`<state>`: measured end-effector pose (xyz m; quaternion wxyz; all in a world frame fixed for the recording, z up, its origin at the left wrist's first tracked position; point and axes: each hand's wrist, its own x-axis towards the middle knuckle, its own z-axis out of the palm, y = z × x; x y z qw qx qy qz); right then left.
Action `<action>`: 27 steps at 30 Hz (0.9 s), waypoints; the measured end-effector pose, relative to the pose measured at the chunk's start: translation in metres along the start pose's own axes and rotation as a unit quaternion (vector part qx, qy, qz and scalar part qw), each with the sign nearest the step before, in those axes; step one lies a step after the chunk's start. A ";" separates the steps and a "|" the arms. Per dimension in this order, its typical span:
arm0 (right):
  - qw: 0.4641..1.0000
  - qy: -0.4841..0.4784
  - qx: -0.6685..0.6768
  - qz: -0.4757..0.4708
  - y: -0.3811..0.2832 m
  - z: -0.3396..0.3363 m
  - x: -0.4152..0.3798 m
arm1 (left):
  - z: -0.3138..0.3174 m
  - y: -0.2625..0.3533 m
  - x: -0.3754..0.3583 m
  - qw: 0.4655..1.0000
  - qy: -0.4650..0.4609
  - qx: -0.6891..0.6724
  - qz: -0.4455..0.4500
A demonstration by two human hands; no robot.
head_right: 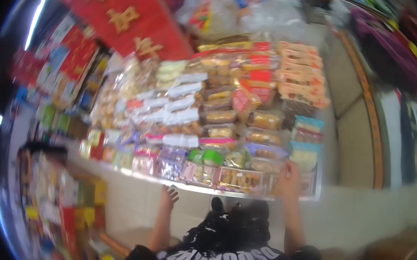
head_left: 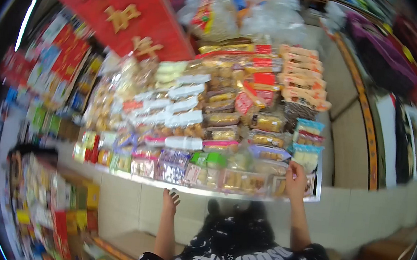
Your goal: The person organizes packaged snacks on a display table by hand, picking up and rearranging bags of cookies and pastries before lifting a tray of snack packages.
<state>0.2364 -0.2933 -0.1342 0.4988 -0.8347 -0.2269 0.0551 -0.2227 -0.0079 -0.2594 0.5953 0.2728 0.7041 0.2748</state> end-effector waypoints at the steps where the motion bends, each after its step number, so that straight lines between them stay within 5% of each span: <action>1: 0.998 0.060 -0.016 -0.010 -0.020 -0.008 -0.013 | 0.010 0.011 0.023 0.998 -0.022 -0.045 -0.035; 2: 0.994 0.108 -0.025 0.012 -0.026 -0.012 -0.029 | 0.029 0.030 0.020 0.999 -0.023 -0.024 -0.039; 3: 0.990 0.134 -0.050 0.002 -0.029 -0.017 -0.047 | 0.039 -0.008 0.124 0.945 -0.227 -0.187 0.142; 5: 0.983 0.177 0.007 0.056 -0.044 -0.017 -0.094 | 0.060 0.014 0.096 0.984 -0.136 -0.113 -0.015; 7: 0.973 0.184 -0.022 0.137 -0.049 0.002 -0.140 | 0.060 0.014 0.092 0.983 -0.140 -0.107 -0.053; 8: 0.970 0.137 -0.046 0.197 -0.043 0.002 -0.158 | 0.062 0.009 0.086 0.982 -0.145 -0.105 -0.064; 11: 0.969 0.155 -0.130 0.141 -0.022 0.020 -0.193 | 0.058 -0.001 0.074 0.981 -0.141 -0.096 -0.092; 14: 0.932 0.229 -0.086 0.268 0.008 0.012 -0.176 | 0.070 0.008 0.058 0.981 -0.156 -0.082 -0.086; 16: 0.851 0.378 0.095 0.352 0.066 0.003 -0.156 | 0.075 0.009 0.051 0.981 -0.155 -0.077 -0.084; 17: 0.852 0.383 0.094 0.344 0.083 -0.005 -0.151 | 0.079 0.008 0.048 0.982 -0.151 -0.079 -0.085; 18: 0.905 0.239 -0.100 0.336 0.097 -0.008 -0.151 | 0.081 0.007 0.045 0.982 -0.148 -0.084 -0.085; 19: 0.902 0.274 0.062 0.328 0.138 0.011 -0.134 | 0.088 0.008 0.040 0.982 -0.144 -0.086 -0.081; 21: 0.799 0.360 0.385 0.290 0.202 0.043 -0.098 | 0.106 0.010 0.033 0.983 -0.143 -0.091 -0.076; 25: 0.684 0.362 0.564 0.288 0.090 0.036 -0.065 | 0.136 0.010 0.026 0.986 -0.130 -0.081 -0.063; 27: 0.753 0.349 0.481 0.282 0.133 0.049 -0.067 | 0.145 0.013 0.019 0.987 -0.126 -0.080 -0.061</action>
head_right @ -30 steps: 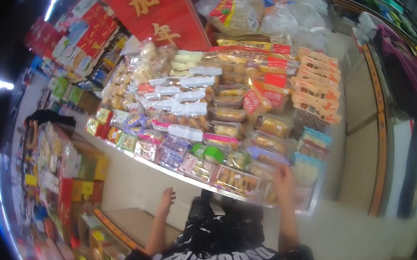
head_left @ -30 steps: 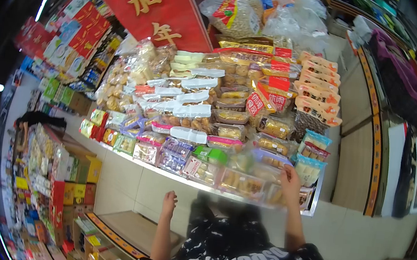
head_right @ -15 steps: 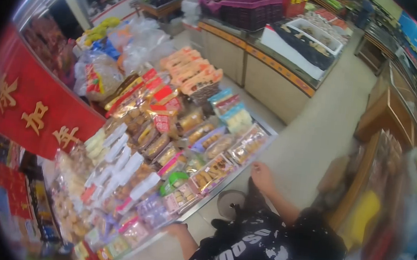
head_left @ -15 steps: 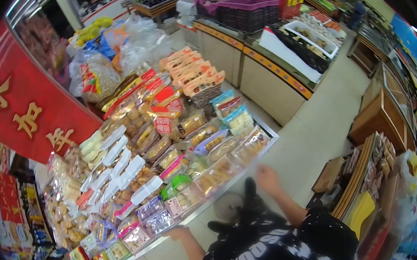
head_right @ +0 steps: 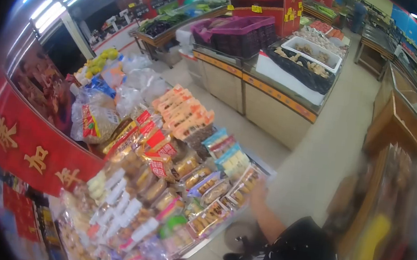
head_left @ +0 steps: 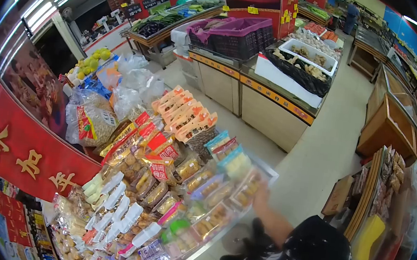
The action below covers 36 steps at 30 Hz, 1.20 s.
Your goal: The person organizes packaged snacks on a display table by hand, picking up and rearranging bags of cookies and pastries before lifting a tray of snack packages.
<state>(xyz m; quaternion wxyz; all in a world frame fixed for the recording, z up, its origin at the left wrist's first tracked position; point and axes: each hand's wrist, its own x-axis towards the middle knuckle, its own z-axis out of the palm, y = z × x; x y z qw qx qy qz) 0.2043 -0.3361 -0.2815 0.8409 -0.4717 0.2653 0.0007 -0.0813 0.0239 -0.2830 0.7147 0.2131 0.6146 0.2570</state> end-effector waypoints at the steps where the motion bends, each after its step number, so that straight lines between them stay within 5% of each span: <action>1: 0.982 -0.006 -0.176 -0.068 0.041 -0.034 0.035 | 0.004 0.000 -0.004 1.000 0.003 -0.003 0.000; 2: 0.920 -0.010 -0.367 -0.138 0.058 -0.046 0.052 | 0.004 0.002 -0.005 1.000 0.003 -0.004 0.001; 4: 0.912 0.015 -0.396 -0.108 0.071 -0.045 0.052 | 0.003 0.004 -0.004 1.000 0.003 -0.001 0.003; 6: 0.977 0.197 -0.045 -0.064 0.048 -0.025 0.038 | -0.001 0.005 -0.002 1.000 0.003 -0.003 0.005; 9: 0.984 0.166 0.004 0.070 -0.051 0.037 -0.053 | -0.010 0.008 0.011 1.000 -0.005 -0.012 0.008; 13: 0.933 0.273 -0.226 0.056 -0.021 0.014 -0.023 | -0.024 0.004 0.023 0.999 0.015 -0.038 -0.006; 26: 0.959 0.140 -0.245 -0.022 0.007 -0.015 0.009 | -0.046 0.027 -0.019 0.963 0.263 0.044 -0.040; 29: 0.953 0.153 -0.260 -0.031 0.014 -0.023 0.020 | -0.038 0.035 -0.033 0.962 0.265 0.032 -0.055; 31: 0.951 0.127 -0.276 -0.048 0.019 -0.026 0.019 | -0.043 0.036 -0.031 0.966 0.203 -0.137 -0.080; 36: 0.960 0.189 -0.207 0.001 0.007 -0.008 0.011 | -0.055 0.020 -0.006 0.958 0.252 -0.119 -0.066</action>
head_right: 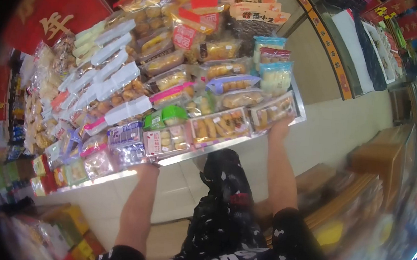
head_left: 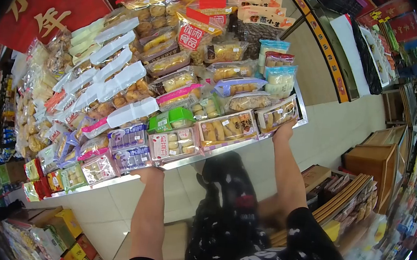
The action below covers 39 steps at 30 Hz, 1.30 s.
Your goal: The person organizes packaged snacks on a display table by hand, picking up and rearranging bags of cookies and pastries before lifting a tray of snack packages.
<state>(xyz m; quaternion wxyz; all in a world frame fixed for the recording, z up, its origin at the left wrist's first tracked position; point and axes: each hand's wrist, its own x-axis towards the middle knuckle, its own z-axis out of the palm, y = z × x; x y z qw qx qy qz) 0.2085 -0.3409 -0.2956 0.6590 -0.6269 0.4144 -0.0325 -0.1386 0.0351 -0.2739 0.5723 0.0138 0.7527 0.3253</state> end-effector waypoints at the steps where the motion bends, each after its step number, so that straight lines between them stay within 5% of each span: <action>1: 1.000 0.008 -0.014 0.003 0.002 -0.002 0.001 | -0.001 -0.001 0.001 1.000 -0.010 -0.001 -0.010; 8: 0.997 0.055 -0.034 0.031 -0.022 0.007 -0.029 | -0.008 -0.002 0.023 0.996 -0.089 0.015 -0.024; 15: 0.997 0.061 -0.045 0.023 -0.026 0.008 -0.034 | -0.006 -0.008 0.033 1.000 -0.024 0.013 -0.003; 31: 0.981 0.116 -0.146 0.046 -0.027 0.008 -0.027 | 0.027 -0.006 -0.002 0.995 -0.051 0.080 0.008; 36: 0.964 0.069 -0.246 -0.077 0.049 -0.023 0.060 | 0.030 -0.006 -0.004 0.996 -0.058 0.074 0.003; 39: 0.951 0.065 -0.289 -0.092 0.034 -0.011 0.046 | 0.031 -0.005 -0.004 0.996 -0.064 0.067 -0.001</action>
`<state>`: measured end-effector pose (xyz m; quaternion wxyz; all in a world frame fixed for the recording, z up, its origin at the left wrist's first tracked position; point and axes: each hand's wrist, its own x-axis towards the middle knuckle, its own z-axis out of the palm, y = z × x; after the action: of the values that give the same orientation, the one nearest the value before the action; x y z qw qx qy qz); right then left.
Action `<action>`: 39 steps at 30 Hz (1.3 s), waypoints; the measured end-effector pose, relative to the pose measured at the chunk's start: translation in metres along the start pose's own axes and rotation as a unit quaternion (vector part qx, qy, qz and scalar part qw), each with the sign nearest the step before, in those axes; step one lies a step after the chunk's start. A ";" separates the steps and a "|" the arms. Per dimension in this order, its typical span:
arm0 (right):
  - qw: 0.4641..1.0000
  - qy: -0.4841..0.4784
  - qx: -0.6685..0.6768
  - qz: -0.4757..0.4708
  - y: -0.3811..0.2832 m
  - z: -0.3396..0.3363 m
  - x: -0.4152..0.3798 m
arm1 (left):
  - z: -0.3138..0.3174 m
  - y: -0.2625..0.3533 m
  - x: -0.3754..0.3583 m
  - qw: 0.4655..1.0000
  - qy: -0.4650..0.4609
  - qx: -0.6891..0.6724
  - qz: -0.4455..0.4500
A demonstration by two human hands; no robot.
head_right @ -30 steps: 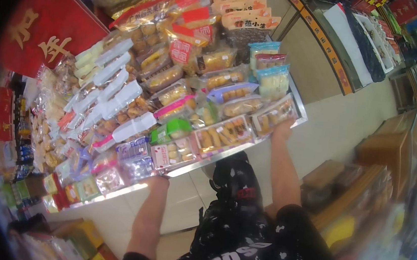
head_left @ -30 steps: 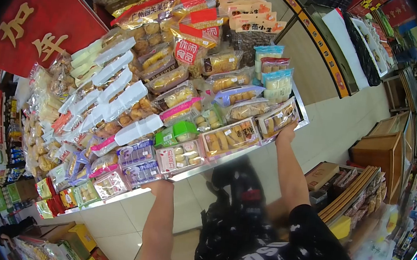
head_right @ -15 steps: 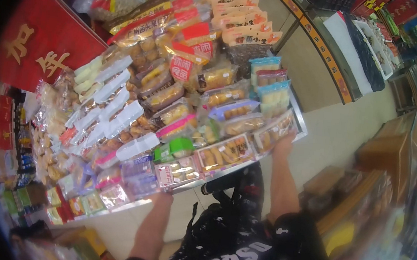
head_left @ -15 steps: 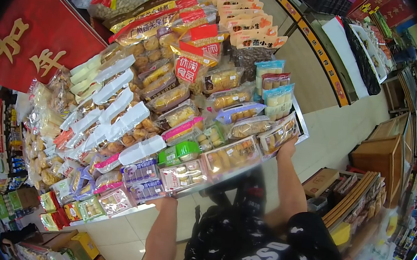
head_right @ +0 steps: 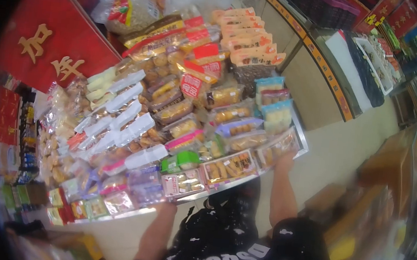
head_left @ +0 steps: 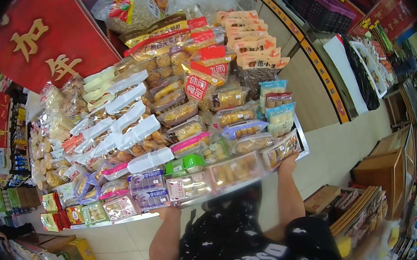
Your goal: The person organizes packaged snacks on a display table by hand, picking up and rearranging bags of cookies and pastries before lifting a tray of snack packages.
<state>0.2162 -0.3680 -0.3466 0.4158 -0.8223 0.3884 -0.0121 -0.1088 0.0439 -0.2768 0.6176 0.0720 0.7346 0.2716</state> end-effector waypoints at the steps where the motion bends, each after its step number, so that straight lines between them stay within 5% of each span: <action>1: 0.988 0.003 0.129 0.083 -0.030 -0.013 -0.024 | 0.000 0.000 0.000 1.000 -0.004 -0.004 -0.004; 2: 0.953 0.003 0.253 0.166 -0.064 -0.028 -0.055 | -0.001 -0.001 0.001 1.000 -0.004 -0.006 -0.004; 6: 0.978 -0.003 0.148 0.147 -0.086 -0.042 -0.078 | -0.003 -0.002 0.002 1.000 -0.009 -0.018 -0.012; 21: 0.980 -0.037 0.160 0.116 -0.069 -0.038 -0.065 | -0.015 -0.001 0.004 0.999 0.006 -0.030 -0.010; 26: 0.956 -0.065 0.273 0.089 -0.069 -0.037 -0.069 | -0.016 0.003 0.000 0.999 0.016 -0.030 -0.004; 32: 0.989 -0.021 0.116 0.089 -0.036 -0.023 -0.034 | -0.028 0.000 -0.001 0.999 0.048 -0.002 0.019; 36: 0.972 -0.006 0.174 0.157 -0.054 -0.029 -0.051 | -0.033 0.004 -0.008 0.997 0.069 0.022 0.035; 39: 0.991 -0.019 0.117 0.061 -0.032 -0.026 -0.034 | -0.033 0.008 -0.014 0.999 0.024 0.029 0.031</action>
<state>0.2040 -0.3521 -0.2969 0.5165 -0.7426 0.4259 -0.0169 -0.1390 0.0339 -0.2582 0.5886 0.1057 0.7544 0.2707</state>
